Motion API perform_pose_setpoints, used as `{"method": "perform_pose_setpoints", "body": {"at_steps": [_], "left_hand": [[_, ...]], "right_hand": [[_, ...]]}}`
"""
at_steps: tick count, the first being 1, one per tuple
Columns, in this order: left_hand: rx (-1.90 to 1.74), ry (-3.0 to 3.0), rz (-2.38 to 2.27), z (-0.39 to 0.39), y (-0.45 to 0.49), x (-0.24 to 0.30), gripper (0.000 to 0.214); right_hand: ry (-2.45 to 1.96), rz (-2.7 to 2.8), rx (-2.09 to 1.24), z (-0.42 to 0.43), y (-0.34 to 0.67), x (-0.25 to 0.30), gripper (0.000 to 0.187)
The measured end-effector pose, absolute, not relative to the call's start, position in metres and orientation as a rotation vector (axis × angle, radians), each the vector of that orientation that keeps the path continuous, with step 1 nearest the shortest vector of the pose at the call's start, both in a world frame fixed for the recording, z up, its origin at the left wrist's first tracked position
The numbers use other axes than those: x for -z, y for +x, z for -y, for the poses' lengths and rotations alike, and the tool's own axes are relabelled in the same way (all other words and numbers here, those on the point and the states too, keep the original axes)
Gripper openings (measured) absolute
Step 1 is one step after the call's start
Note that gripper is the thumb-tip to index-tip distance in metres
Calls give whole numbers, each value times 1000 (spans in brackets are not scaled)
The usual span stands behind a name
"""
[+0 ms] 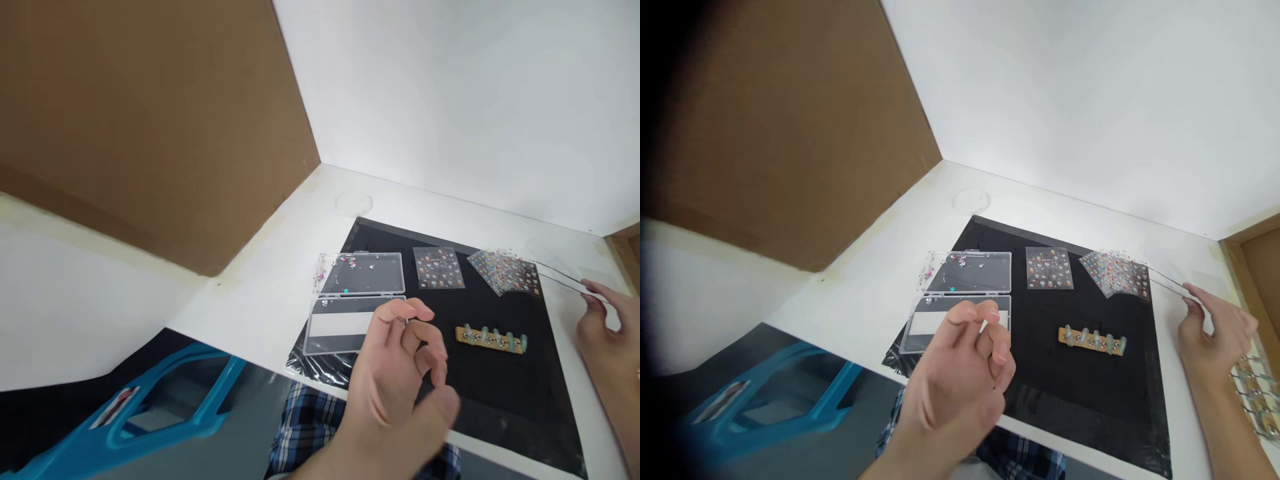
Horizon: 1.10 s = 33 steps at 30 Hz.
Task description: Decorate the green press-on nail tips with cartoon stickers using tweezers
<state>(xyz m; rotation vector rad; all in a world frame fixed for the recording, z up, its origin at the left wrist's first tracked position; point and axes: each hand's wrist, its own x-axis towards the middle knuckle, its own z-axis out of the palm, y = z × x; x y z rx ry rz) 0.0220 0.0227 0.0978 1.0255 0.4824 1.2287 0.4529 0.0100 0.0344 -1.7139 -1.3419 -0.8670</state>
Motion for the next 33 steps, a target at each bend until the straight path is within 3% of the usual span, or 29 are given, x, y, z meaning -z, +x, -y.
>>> {"method": "perform_pose_setpoints", "body": {"at_steps": [3, 7, 14, 20, 25, 33], "left_hand": [[-1147, 969, -596, -24, 19, -76, 52], [-1109, 793, -623, -27, 20, -80, 60], [-1047, 341, -616, -28, 28, -112, 56], [-1100, 507, -554, -31, 23, -99, 52], [-1148, 413, -635, -26, 26, -96, 62], [-1309, 812, -648, -25, 20, -60, 65]], "right_hand": [[-1742, 1468, 776, -9, 450, -35, 25], [-1750, 1576, 725, -8, 450, -36, 23], [-1736, 1665, 723, -6, 454, -41, 27], [-1709, 1678, 740, -5, 451, -43, 28], [-1751, 1664, 725, -6, 451, -43, 31], [-1840, 1630, 678, -4, 457, -41, 31]]}}
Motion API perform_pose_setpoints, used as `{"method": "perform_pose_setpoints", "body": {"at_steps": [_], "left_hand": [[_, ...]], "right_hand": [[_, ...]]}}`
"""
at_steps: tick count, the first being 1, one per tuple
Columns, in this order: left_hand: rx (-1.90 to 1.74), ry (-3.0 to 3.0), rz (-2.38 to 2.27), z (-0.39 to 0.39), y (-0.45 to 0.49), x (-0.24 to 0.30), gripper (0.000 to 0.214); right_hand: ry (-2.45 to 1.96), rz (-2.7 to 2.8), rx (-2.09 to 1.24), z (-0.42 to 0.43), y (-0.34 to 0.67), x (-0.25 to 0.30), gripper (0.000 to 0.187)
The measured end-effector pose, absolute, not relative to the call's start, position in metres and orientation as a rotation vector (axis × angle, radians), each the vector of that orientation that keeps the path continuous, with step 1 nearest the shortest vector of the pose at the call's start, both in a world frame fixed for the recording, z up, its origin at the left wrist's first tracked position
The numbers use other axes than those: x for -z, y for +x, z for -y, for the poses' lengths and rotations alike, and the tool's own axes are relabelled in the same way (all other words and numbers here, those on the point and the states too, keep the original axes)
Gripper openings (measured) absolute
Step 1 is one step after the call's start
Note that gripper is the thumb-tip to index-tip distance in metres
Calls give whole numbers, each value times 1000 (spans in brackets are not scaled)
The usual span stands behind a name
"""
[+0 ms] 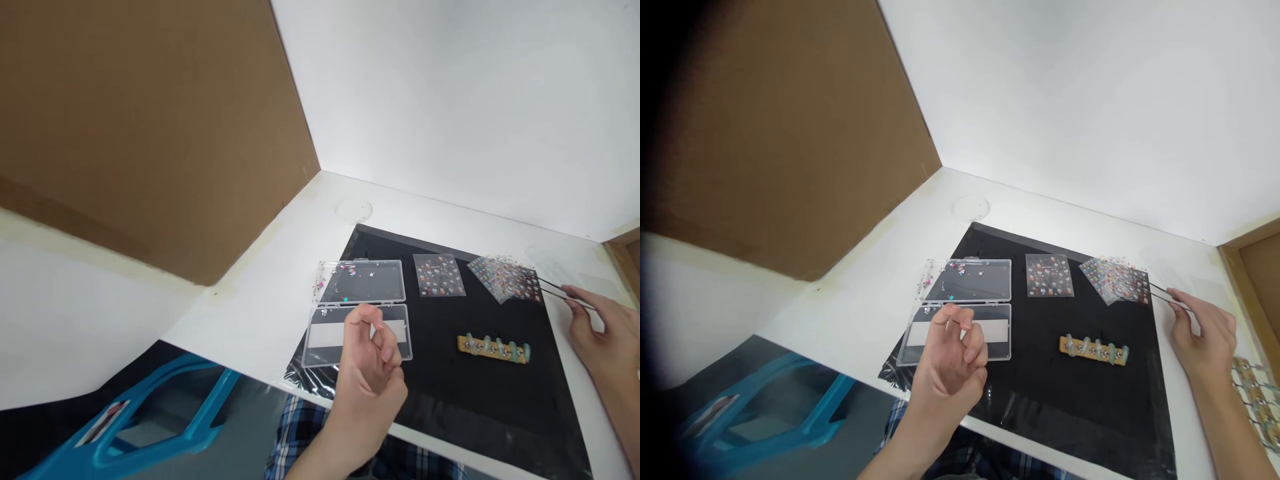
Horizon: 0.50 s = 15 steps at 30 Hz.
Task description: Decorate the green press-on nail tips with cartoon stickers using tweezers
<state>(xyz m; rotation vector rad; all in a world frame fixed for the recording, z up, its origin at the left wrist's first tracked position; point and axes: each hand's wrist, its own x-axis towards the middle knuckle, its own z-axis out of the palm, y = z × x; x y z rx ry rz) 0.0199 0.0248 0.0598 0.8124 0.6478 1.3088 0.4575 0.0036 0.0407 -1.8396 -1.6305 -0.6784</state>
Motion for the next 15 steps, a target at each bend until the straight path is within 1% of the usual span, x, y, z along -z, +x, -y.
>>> {"method": "perform_pose_setpoints", "body": {"at_steps": [6, 9, 12, 15], "left_hand": [[-1332, 1081, -763, -27, 10, -60, 58], [-1414, 1334, -892, -28, 6, -60, 52], [-1498, 1608, -1035, -30, 1, -59, 42], [-1526, 1805, -1059, -34, -4, -56, 41]], "right_hand": [[-1844, 1626, 684, -1, 459, -38, 30], [-1844, 1652, 669, 0, 458, -39, 29], [-1828, 1670, 669, 1, 456, -41, 27], [-1807, 1693, 673, 0, 455, -42, 26]]}}
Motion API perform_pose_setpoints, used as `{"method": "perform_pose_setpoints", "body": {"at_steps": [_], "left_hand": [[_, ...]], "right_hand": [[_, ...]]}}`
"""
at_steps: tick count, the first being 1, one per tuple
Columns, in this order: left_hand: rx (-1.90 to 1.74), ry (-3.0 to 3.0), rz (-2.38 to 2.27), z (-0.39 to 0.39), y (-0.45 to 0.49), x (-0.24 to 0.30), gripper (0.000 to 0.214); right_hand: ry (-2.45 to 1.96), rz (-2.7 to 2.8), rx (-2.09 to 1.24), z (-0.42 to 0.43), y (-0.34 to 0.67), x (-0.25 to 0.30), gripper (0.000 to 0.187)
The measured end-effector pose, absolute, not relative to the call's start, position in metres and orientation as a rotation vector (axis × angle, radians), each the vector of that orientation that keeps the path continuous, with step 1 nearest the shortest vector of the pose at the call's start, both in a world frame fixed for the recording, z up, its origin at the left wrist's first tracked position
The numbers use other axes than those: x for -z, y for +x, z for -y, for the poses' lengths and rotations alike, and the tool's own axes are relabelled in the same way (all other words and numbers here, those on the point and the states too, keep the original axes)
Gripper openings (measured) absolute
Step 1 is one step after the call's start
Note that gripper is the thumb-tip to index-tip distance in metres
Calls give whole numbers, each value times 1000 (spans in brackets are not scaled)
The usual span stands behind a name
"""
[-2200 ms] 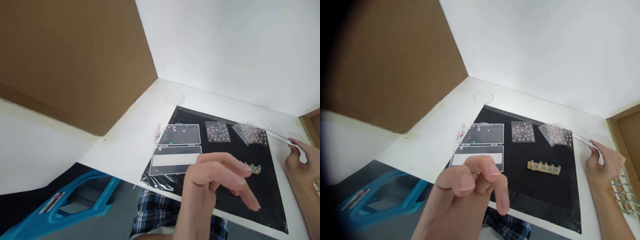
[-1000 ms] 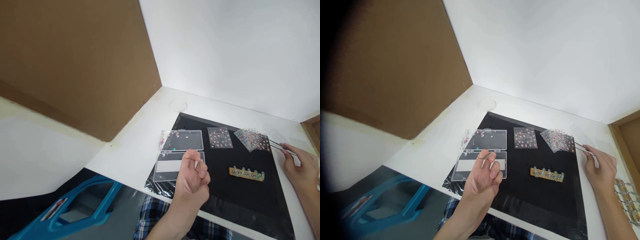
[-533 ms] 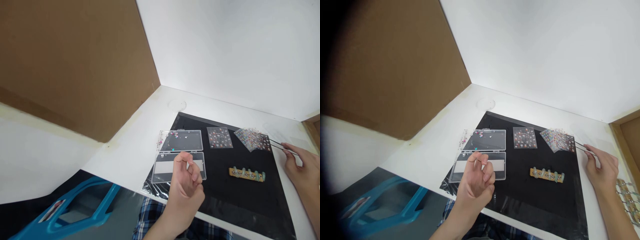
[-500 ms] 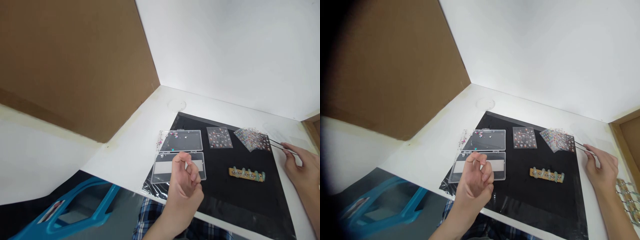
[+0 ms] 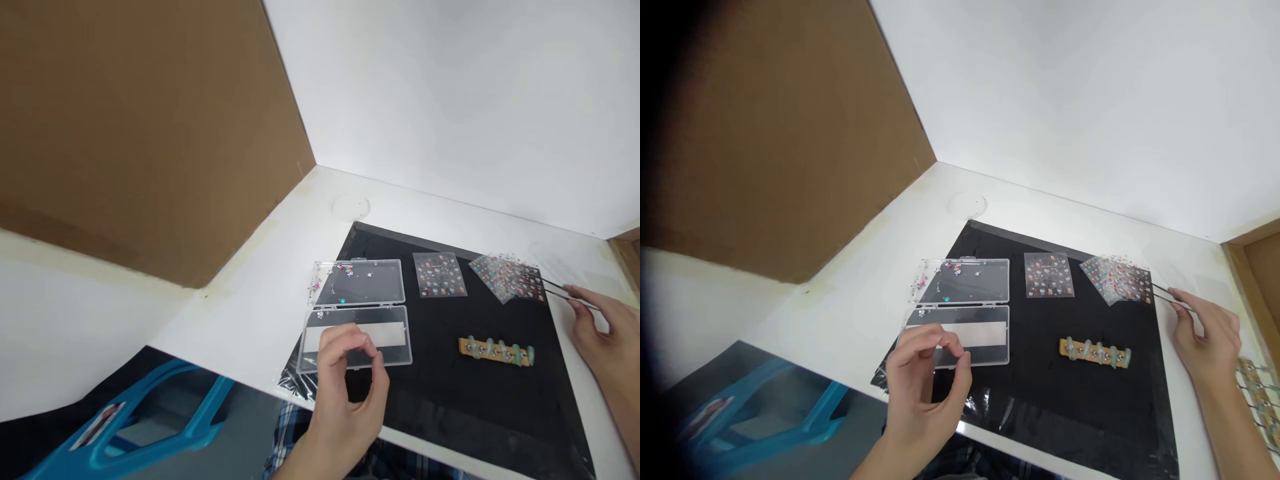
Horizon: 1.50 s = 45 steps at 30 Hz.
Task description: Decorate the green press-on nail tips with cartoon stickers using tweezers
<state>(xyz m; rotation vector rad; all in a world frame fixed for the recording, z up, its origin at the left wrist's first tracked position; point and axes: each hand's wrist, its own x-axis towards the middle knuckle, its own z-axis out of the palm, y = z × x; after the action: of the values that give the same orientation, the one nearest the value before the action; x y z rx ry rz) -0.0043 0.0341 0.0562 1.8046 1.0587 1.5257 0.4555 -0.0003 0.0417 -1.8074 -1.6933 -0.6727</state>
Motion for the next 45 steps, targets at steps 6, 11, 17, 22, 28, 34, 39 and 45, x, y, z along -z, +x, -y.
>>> {"method": "perform_pose_setpoints", "body": {"at_steps": [6, 11, 17, 22, 28, 34, 39, 45], "left_hand": [[-1562, 1840, -1113, -41, -12, -49, 44], [-1567, 1866, -1136, -45, -15, -46, 47], [-1591, 1880, -1165, -48, -17, -38, 50], [-1604, 1884, -1175, -49, -18, -34, 51], [-1609, 1866, -1161, -49, -19, -33, 53], [-1602, 1810, -1164, -45, -19, -29, 52], [-1585, 1744, -1162, -43, -18, -24, 57], [-1515, 1685, -1136, -43, -24, -23, 59]], "right_hand": [[-1777, 1715, 683, -1, 454, -42, 23], [-1808, 1693, 663, -2, 452, -42, 27], [-1905, 1664, 586, -2, 456, -41, 37], [-1921, 1738, 503, 0, 458, -40, 40], [-1903, 1711, 453, -2, 449, -36, 39], [-1937, 1620, 412, -3, 440, -46, 47], [-1852, 1369, 578, 7, 384, -83, 58], [-1664, 1446, 234, 17, 219, -96, 61]]}}
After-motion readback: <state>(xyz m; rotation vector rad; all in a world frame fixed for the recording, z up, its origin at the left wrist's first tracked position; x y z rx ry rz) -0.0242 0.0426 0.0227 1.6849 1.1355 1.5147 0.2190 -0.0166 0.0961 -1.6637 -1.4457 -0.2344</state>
